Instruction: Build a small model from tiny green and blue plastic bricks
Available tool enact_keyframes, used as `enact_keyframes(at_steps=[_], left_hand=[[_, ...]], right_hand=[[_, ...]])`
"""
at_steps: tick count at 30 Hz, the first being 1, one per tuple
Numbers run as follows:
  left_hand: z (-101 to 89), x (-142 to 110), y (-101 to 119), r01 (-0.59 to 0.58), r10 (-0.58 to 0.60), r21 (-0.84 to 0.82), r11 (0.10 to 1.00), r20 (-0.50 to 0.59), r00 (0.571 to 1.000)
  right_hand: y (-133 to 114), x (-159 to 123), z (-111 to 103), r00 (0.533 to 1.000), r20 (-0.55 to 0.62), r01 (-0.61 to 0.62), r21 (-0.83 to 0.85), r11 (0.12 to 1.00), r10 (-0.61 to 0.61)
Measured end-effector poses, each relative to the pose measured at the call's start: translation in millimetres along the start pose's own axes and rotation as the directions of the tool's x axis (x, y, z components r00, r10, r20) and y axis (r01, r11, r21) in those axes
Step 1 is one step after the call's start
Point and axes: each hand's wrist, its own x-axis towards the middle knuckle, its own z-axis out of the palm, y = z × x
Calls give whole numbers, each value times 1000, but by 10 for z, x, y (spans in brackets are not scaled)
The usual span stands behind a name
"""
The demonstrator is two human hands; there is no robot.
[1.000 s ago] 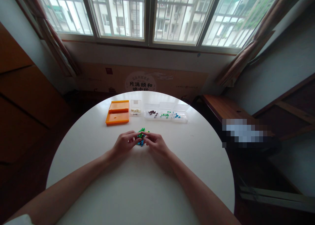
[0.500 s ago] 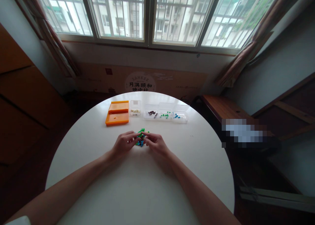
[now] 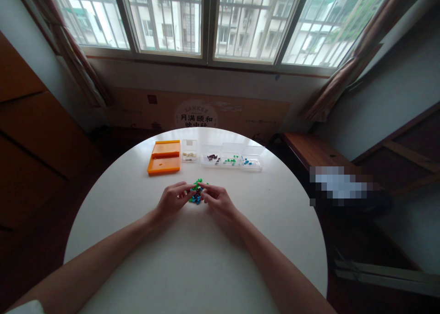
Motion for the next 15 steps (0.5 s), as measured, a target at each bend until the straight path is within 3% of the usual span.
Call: enact_keyframes(at_steps=[15], left_hand=[[-5,-4,-9,23,-23,-2,1000,17,1000]], right_hand=[[-44,-11,1,1000,4,-17,-12,1000,17]])
